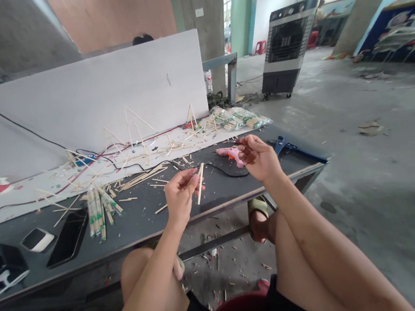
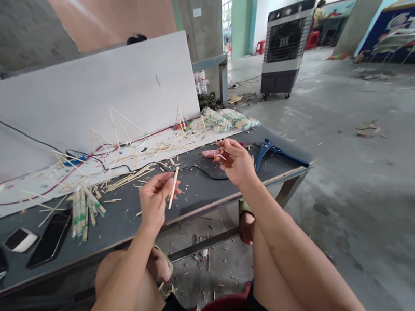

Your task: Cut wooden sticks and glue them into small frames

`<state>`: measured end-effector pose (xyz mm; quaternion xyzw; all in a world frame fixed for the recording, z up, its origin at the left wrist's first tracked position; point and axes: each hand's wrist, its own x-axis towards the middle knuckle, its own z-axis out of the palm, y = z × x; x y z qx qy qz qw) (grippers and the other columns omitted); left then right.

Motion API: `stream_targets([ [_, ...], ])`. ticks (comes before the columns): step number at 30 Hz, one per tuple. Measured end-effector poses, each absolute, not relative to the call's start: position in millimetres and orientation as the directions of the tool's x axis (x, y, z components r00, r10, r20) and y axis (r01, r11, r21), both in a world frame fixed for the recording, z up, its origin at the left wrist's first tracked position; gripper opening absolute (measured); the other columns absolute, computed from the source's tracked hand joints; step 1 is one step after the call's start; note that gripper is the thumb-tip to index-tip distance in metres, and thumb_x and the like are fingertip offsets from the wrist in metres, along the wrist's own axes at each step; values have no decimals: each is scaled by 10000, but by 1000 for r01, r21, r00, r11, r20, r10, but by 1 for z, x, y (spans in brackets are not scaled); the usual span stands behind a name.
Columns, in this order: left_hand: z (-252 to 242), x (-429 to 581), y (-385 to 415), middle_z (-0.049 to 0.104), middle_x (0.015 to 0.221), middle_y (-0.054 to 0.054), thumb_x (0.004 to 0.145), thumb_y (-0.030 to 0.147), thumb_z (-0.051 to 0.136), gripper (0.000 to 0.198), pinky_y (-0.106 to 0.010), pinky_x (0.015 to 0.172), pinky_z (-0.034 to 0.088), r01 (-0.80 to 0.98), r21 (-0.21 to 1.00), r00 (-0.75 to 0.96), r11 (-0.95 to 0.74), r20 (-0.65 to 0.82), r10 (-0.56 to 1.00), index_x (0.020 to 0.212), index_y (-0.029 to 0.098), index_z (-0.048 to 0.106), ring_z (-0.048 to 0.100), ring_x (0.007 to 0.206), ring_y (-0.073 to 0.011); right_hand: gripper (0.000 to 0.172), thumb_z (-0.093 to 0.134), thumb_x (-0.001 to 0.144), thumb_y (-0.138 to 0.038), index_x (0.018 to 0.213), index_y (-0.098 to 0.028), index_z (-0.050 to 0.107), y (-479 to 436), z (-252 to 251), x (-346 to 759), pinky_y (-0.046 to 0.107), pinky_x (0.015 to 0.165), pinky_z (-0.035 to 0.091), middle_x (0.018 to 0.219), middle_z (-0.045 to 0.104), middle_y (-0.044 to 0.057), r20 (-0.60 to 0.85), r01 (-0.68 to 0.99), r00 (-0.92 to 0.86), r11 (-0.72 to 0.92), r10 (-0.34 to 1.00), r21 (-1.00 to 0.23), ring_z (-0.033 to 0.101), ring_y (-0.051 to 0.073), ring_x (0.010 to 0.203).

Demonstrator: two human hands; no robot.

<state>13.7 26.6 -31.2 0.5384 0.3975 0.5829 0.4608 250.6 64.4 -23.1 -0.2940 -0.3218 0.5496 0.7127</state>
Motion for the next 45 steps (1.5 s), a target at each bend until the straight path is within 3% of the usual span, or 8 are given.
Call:
stream_targets([
  [8, -29, 10, 27, 733, 801, -84, 799, 355, 760, 292, -239, 488, 506, -71, 950, -27, -306, 304, 952, 981, 130, 722, 676, 592, -149, 196, 681, 815, -212, 740, -213, 500, 77, -27, 295, 161, 515, 482, 810, 672, -51, 74, -731, 489, 454, 869, -509, 527, 29, 520],
  [13, -27, 9, 26, 730, 793, -76, 782, 362, 779, 304, -238, 483, 502, -76, 938, -64, -338, 334, 940, 979, 137, 728, 686, 595, -156, 311, 688, 817, -407, 667, -211, 498, 76, -33, 290, 202, 407, 411, 523, 531, -54, 124, -439, 490, 367, 863, -820, 466, 72, 418],
  [15, -27, 10, 26, 725, 776, -68, 772, 373, 788, 312, -237, 483, 502, -83, 933, -75, -351, 345, 935, 971, 139, 730, 690, 596, -160, 267, 760, 745, -397, 772, -193, 591, 70, -34, 273, 204, 413, 414, 630, 634, -21, 230, -181, 427, 332, 875, -926, 504, 77, 444],
  [18, -27, 12, 26, 727, 776, -67, 773, 387, 788, 316, -244, 486, 507, -90, 928, -79, -362, 356, 931, 969, 145, 731, 695, 596, -167, 354, 793, 708, -380, 985, -196, 671, 57, -31, 241, 225, 461, 456, 939, 736, 39, 353, 48, 224, 352, 908, -935, 543, 77, 494],
  [24, -29, 14, 25, 746, 824, -70, 790, 387, 775, 284, -266, 477, 513, -90, 928, -60, -360, 356, 933, 974, 175, 730, 686, 578, -173, 371, 670, 848, -505, 1068, -214, 736, 34, -26, 193, 260, 469, 420, 965, 739, 64, 404, 20, -78, 406, 912, -914, 495, 96, 511],
  [32, -28, 15, 23, 742, 831, -66, 792, 395, 773, 266, -290, 510, 534, -39, 922, -28, -386, 385, 922, 954, 188, 737, 688, 618, -187, 364, 674, 851, -540, 1017, -225, 752, 32, -29, 184, 281, 486, 404, 774, 698, 34, 403, 8, -41, 404, 914, -915, 485, 128, 521],
  [38, -23, 14, 18, 709, 760, -40, 801, 362, 766, 245, -239, 513, 521, 66, 904, 5, -423, 423, 906, 972, 187, 751, 662, 601, -151, 251, 637, 911, -434, 990, -229, 760, 31, -21, 198, 300, 628, 490, 1010, 716, 75, 604, 165, 92, 586, 791, -793, 612, 169, 734],
  [45, -22, 18, 18, 699, 766, -34, 795, 294, 749, 186, -217, 541, 488, 227, 864, 32, -450, 455, 890, 939, 177, 746, 593, 573, -111, 146, 725, 848, -280, 982, -240, 767, 31, -20, 199, 329, 686, 516, 1043, 697, 85, 809, 372, -58, 765, 584, -526, 642, 228, 962],
])
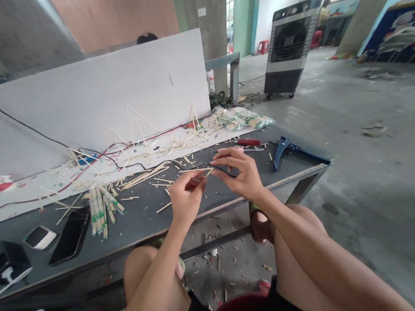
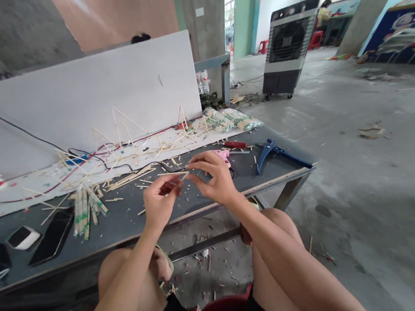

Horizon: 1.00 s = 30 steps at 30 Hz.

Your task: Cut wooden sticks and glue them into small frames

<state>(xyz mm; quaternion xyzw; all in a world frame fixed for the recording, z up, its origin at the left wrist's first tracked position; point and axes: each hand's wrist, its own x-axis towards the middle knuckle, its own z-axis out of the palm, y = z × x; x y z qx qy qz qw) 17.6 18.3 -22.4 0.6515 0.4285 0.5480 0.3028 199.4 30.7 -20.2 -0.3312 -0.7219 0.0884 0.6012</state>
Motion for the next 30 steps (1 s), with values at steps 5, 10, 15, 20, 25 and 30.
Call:
stream_targets([
  [5, -25, 18, 20, 700, 761, -32, 791, 267, 734, 177, -218, 540, 477, 264, 860, 45, -436, 440, 897, 942, 176, 747, 579, 565, -111, 90, 692, 876, -257, 805, -234, 743, 35, -21, 195, 397, 834, 520, 960, 707, 69, 839, 422, -76, 780, 539, -463, 648, 231, 963],
  [10, -26, 18, 20, 724, 791, -38, 797, 280, 728, 166, -224, 533, 473, 295, 860, 51, -416, 421, 906, 927, 179, 750, 601, 555, -117, 164, 645, 916, -293, 779, -219, 696, 34, -19, 194, 344, 721, 516, 904, 694, 70, 795, 351, -20, 749, 606, -562, 649, 219, 919],
  [15, -27, 17, 20, 713, 730, -30, 826, 275, 703, 118, -228, 533, 460, 342, 829, 68, -443, 448, 891, 873, 179, 753, 603, 536, -119, 202, 605, 939, -393, 835, -221, 628, 32, -18, 197, 313, 701, 508, 882, 659, 52, 723, 175, 188, 702, 664, -690, 636, 183, 821],
  [20, -24, 16, 18, 674, 629, -20, 849, 335, 703, 187, -226, 503, 457, 259, 874, 41, -412, 416, 908, 912, 170, 762, 595, 517, -124, 362, 525, 960, -466, 719, -200, 571, 45, -28, 214, 279, 606, 464, 678, 616, 27, 510, 216, 355, 462, 784, -860, 579, 149, 617],
  [25, -27, 14, 23, 729, 736, -59, 834, 393, 728, 281, -232, 460, 469, 60, 939, -6, -339, 340, 940, 993, 162, 752, 634, 539, -143, 265, 680, 847, -352, 1065, -202, 691, 51, -34, 214, 315, 750, 519, 1015, 734, 76, 508, 313, 155, 445, 847, -839, 671, 207, 889],
  [30, -33, 14, 28, 746, 808, -64, 815, 384, 754, 276, -247, 456, 487, -33, 938, -27, -345, 344, 939, 1003, 181, 746, 670, 563, -163, 311, 660, 873, -463, 1028, -204, 738, 37, -31, 190, 360, 791, 555, 956, 752, 74, 432, 87, -46, 435, 900, -896, 698, 221, 855],
])
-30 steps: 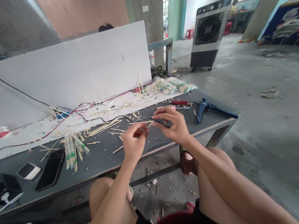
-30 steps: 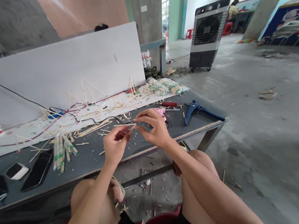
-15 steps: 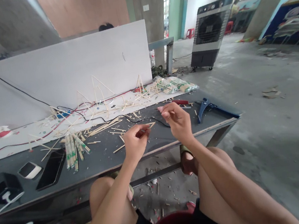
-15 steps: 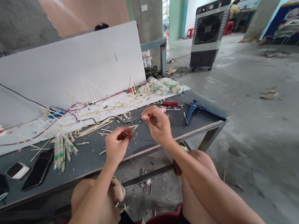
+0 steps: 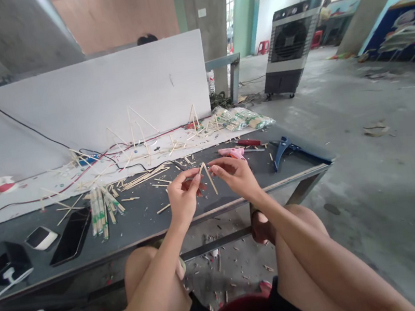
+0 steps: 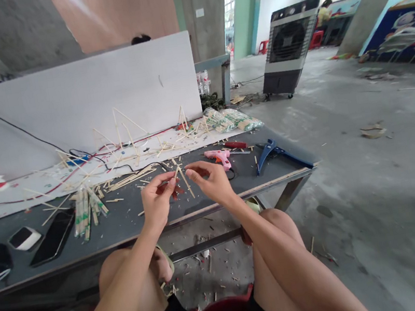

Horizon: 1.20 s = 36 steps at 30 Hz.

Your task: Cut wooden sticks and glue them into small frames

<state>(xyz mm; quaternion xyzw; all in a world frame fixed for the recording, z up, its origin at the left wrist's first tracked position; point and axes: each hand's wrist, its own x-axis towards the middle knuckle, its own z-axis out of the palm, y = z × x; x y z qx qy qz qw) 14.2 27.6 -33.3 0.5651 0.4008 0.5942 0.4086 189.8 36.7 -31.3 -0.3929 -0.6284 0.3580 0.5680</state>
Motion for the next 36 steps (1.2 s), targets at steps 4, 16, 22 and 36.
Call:
stream_targets([
  [4, -34, 15, 27, 737, 776, -47, 816, 375, 755, 255, -247, 458, 489, -43, 930, -17, -364, 364, 931, 993, 192, 747, 673, 569, -164, 312, 714, 816, -498, 903, -200, 745, 32, -30, 180, 347, 689, 556, 829, 731, 61, 399, 47, -68, 402, 915, -914, 671, 212, 739],
  [16, -30, 13, 24, 742, 860, -50, 813, 355, 750, 215, -276, 492, 535, -45, 924, 34, -380, 382, 924, 969, 211, 785, 657, 581, -150, 260, 686, 840, -456, 861, -203, 744, 31, -29, 182, 310, 581, 499, 726, 666, 40, 457, 25, -100, 462, 884, -887, 589, 171, 626],
  [22, -30, 14, 22, 730, 831, -47, 811, 355, 745, 215, -276, 490, 534, -36, 928, 40, -372, 373, 927, 959, 206, 787, 651, 573, -148, 260, 659, 867, -448, 867, -202, 740, 30, -30, 183, 304, 589, 498, 729, 659, 41, 477, 92, -106, 486, 872, -869, 593, 168, 633],
  [36, -33, 14, 23, 719, 802, -40, 770, 291, 779, 193, -256, 441, 502, -88, 937, 56, -338, 343, 938, 936, 193, 797, 650, 548, -148, 265, 621, 896, -441, 879, -207, 745, 25, -30, 185, 306, 600, 473, 716, 626, 40, 499, 135, -135, 514, 856, -847, 563, 167, 639],
])
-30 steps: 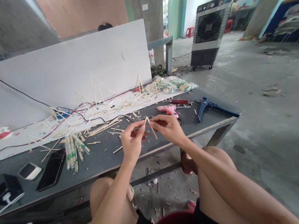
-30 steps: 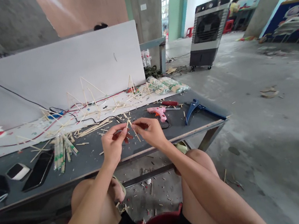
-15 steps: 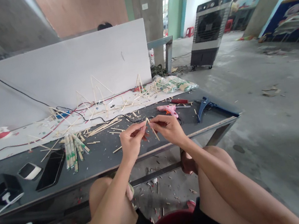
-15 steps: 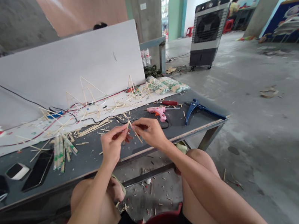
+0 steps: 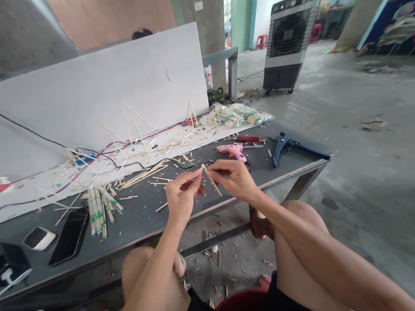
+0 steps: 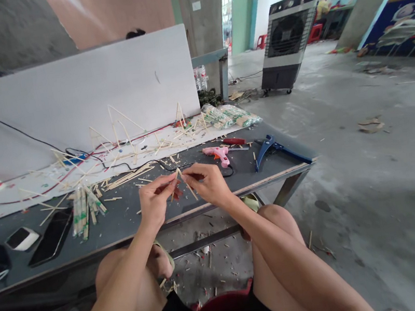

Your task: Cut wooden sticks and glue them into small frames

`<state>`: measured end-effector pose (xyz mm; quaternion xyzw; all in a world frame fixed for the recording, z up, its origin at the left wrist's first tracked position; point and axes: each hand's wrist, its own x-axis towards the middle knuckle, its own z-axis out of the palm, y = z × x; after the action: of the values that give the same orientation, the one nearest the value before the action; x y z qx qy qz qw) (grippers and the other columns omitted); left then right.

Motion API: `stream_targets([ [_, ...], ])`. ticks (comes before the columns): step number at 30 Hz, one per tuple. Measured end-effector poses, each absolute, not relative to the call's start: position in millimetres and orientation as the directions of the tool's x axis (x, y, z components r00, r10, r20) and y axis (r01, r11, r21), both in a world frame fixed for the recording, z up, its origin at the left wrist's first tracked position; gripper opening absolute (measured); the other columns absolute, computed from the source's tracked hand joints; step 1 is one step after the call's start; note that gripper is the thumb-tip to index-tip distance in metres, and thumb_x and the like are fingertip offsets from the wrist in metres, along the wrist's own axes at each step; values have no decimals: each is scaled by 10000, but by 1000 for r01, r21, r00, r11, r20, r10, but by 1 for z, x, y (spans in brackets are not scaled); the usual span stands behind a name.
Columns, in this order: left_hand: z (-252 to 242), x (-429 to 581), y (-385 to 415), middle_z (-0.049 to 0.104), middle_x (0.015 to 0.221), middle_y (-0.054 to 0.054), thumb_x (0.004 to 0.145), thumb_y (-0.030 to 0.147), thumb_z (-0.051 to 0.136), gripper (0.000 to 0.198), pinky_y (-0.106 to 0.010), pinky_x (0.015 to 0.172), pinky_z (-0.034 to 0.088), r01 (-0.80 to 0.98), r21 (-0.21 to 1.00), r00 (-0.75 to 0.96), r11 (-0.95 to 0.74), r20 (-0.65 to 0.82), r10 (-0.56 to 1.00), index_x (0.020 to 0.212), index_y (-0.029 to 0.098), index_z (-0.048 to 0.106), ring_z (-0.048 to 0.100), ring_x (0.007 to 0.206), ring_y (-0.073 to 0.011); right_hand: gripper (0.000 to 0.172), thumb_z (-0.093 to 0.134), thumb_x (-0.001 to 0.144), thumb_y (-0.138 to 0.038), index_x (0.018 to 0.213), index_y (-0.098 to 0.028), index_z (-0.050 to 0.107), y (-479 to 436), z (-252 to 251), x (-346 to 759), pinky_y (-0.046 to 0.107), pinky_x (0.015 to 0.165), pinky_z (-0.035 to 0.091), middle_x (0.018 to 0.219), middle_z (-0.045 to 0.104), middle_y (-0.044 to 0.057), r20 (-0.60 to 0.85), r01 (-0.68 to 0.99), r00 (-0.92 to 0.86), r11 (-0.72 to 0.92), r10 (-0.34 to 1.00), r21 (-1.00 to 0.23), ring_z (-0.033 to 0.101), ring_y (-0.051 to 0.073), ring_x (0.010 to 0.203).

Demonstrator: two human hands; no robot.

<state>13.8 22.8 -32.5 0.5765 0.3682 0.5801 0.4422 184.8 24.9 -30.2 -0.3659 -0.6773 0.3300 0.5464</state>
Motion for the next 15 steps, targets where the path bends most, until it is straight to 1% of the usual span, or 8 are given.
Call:
stream_targets([
  [8, -32, 16, 23, 718, 780, -38, 772, 295, 772, 189, -255, 433, 489, -64, 938, 65, -340, 344, 937, 931, 195, 796, 643, 538, -146, 285, 618, 897, -453, 890, -212, 771, 24, -28, 187, 301, 596, 467, 691, 612, 35, 497, 131, -148, 515, 855, -847, 555, 162, 624],
  [15, -32, 17, 23, 723, 783, -46, 755, 304, 792, 198, -261, 421, 480, -110, 940, 80, -324, 333, 940, 912, 184, 799, 640, 519, -150, 264, 631, 888, -429, 880, -207, 776, 25, -29, 189, 291, 576, 461, 704, 623, 33, 481, 113, -152, 499, 863, -859, 558, 154, 614],
])
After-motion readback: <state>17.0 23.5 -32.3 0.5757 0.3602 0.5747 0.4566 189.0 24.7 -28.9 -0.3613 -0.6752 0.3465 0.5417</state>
